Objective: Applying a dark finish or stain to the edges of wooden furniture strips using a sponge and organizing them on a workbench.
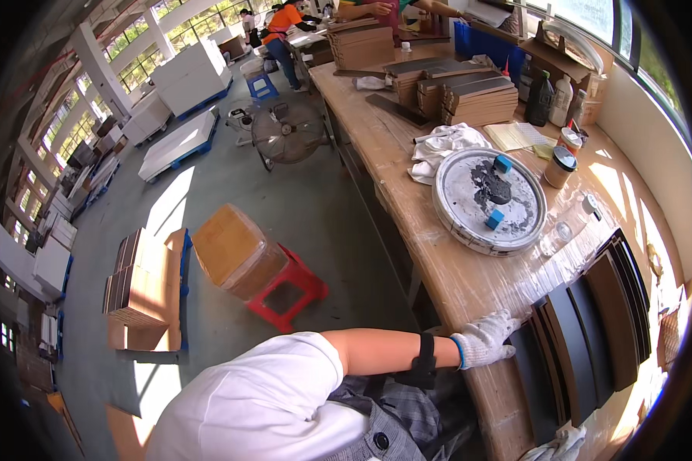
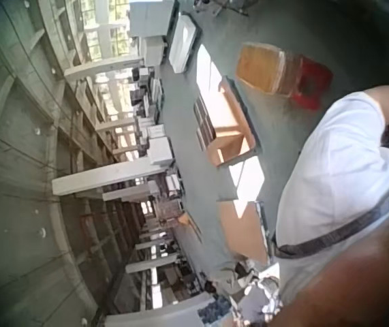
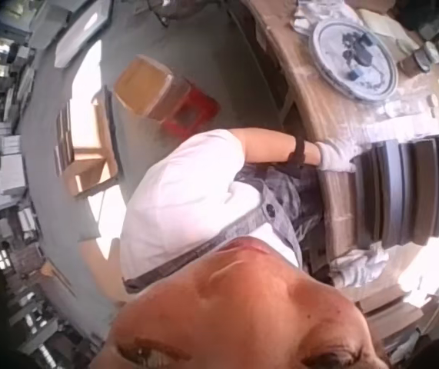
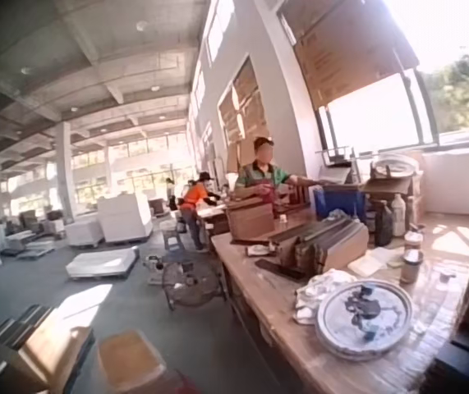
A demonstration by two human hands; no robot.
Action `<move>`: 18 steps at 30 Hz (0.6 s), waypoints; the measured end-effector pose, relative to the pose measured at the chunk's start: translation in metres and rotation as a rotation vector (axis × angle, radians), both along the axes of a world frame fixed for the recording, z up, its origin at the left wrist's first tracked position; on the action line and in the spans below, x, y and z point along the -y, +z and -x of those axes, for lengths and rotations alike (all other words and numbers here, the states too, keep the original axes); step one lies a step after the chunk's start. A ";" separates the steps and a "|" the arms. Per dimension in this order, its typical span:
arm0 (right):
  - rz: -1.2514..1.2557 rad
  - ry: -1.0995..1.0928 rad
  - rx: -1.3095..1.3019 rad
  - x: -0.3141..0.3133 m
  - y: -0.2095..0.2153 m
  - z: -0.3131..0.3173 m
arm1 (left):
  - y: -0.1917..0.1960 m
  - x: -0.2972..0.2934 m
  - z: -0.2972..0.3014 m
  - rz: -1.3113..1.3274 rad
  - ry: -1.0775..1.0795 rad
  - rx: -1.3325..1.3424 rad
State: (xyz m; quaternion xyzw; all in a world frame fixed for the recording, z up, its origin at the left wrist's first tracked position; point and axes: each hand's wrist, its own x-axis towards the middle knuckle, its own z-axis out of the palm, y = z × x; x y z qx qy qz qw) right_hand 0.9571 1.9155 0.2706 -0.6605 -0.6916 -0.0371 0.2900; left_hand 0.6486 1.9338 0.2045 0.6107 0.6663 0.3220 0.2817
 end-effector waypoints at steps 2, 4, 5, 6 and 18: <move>-0.096 0.005 0.031 -0.008 -0.038 -0.020 | -0.004 -0.001 -0.011 -0.031 0.004 -0.009; -0.056 -0.047 0.133 -0.005 -0.026 -0.006 | -0.015 -0.001 -0.021 -0.050 0.029 -0.022; -0.057 -0.038 0.133 0.000 -0.015 -0.004 | -0.015 0.004 -0.022 -0.050 0.038 -0.022; 0.018 -0.031 0.234 0.000 -0.008 -0.002 | -0.012 0.008 -0.020 -0.071 0.023 0.058; 0.016 -0.041 0.281 -0.007 -0.027 -0.028 | -0.005 0.027 -0.041 -0.319 -0.159 0.690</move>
